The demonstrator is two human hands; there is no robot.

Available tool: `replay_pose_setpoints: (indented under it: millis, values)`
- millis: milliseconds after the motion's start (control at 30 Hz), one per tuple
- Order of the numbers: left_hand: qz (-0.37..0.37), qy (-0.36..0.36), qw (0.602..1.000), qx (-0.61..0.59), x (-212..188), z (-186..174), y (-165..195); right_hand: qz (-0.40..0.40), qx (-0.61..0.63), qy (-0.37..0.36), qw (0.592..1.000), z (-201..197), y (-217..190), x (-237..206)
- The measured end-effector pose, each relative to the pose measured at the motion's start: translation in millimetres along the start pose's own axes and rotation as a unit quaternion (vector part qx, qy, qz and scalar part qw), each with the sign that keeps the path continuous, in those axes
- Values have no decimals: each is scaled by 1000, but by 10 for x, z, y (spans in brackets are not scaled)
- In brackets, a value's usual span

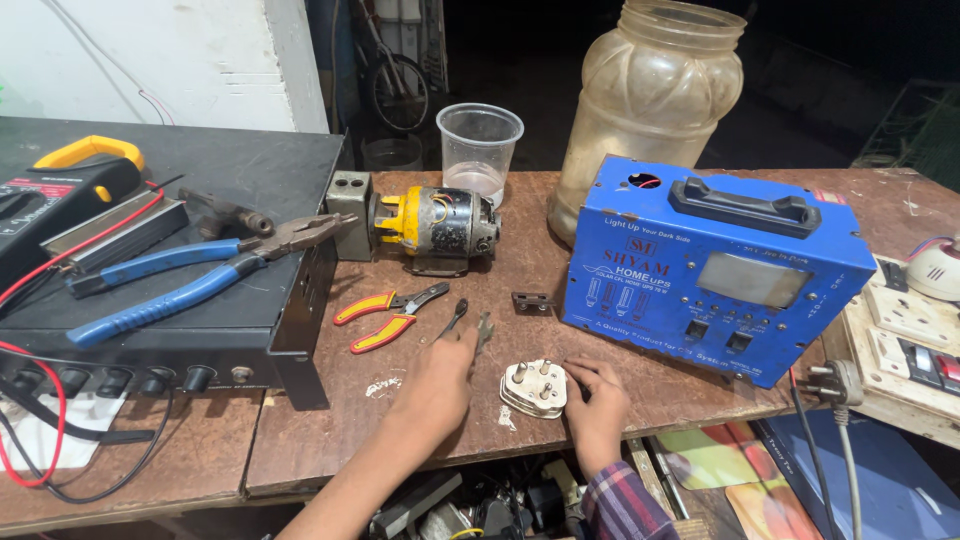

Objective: The person connects a power cord to a blue UPS unit and repeatedly toggles a switch on a nearby power board to turn a light bulb on and off. They then open a drawer, retrieve a plug adapter, and handle a socket component on the workbench.

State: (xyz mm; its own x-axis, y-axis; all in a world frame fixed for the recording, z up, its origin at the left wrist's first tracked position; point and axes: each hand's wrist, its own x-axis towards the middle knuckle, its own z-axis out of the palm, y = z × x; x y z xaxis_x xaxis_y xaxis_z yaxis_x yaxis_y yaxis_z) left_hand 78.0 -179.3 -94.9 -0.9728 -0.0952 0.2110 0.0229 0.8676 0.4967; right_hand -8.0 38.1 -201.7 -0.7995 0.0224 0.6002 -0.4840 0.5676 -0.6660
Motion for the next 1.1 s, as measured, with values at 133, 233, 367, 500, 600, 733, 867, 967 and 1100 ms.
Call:
replay_pose_setpoints:
  millis: [133, 233, 367, 500, 600, 733, 867, 967, 1100]
  values:
    - [43, 34, 997, 49, -3, 65, -17, 5, -16, -8, 1000, -24, -12, -5]
    - [49, 47, 995, 72, -4, 88, -14, 13, -17, -14, 1000, -29, -18, -1]
    - [82, 67, 994, 6, -54, 116, -9, 14, -9, -17, 1000, -26, -17, 3]
    - [118, 45, 971, -200, -157, 132, 3, 4, -6, -17, 1000, -31, -3, 4]
    - [168, 15, 966, -197, -188, 130, 49, -5, -9, -21, 1000, -48, 4, 1]
    - [152, -66, 970, -177, -158, 126, 139, 13, 15, -19, 1000, -63, -29, 2]
    - [180, -54, 967, -174, -107, 149, 197, 21, 81, -40, 996, -123, -95, 17]
    - [203, -34, 964, -169, -111, 170, 192, 14, 110, -55, 992, -179, -150, 10]
    - [167, -37, 972, -164, -151, 166, 151, 14, 152, -65, 986, -209, -196, 4]
